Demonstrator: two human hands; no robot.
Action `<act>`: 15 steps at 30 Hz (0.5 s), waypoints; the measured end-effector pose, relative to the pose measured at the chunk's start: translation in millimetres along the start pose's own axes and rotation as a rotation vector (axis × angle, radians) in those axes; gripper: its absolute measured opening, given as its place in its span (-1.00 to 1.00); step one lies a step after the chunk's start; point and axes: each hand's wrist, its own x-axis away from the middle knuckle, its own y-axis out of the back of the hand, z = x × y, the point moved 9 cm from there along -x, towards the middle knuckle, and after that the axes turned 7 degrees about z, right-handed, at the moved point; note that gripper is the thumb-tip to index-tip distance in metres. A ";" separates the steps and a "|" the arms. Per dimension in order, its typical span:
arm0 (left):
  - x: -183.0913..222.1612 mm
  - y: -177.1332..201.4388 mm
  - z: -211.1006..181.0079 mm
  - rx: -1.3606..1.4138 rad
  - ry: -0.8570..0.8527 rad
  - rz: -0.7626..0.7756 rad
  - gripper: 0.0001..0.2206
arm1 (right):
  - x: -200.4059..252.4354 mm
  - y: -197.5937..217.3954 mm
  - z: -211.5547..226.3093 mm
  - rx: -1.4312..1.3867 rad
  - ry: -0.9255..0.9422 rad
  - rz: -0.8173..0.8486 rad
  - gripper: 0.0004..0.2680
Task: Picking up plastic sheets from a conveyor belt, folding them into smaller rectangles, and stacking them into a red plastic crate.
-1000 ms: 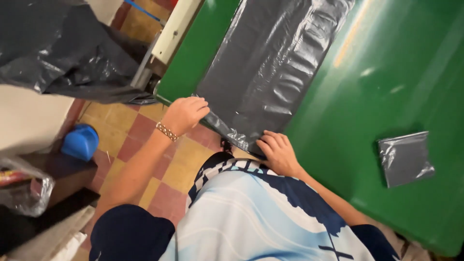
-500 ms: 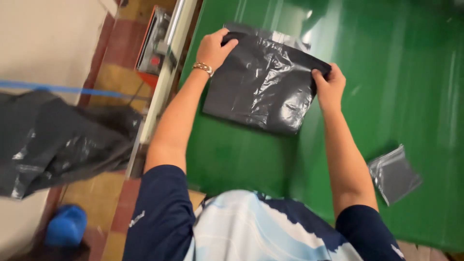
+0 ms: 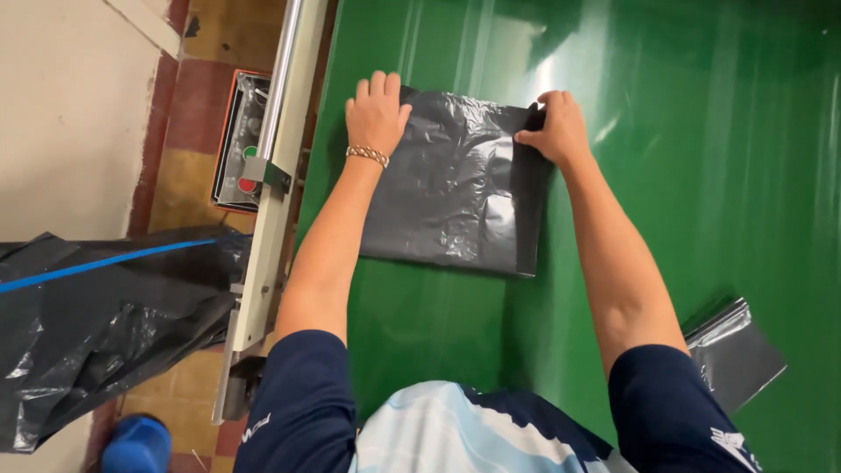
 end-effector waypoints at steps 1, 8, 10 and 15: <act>5.2 15.4 -7.8 0.000 -0.004 0.002 -0.53 | -3.9 3.9 6.7 -0.002 -0.004 0.000 -0.45; 59.2 59.4 -89.1 0.576 -0.329 0.067 -0.71 | -26.3 -23.8 -13.5 0.144 -0.212 0.175 -0.61; 65.5 60.6 -94.2 0.854 -0.292 0.208 -0.68 | -21.7 -23.2 -9.5 0.143 -0.210 0.162 -0.61; 94.7 -48.2 -66.5 1.642 0.576 0.996 -0.23 | 33.9 -0.1 22.6 -0.044 -0.056 -0.125 -0.81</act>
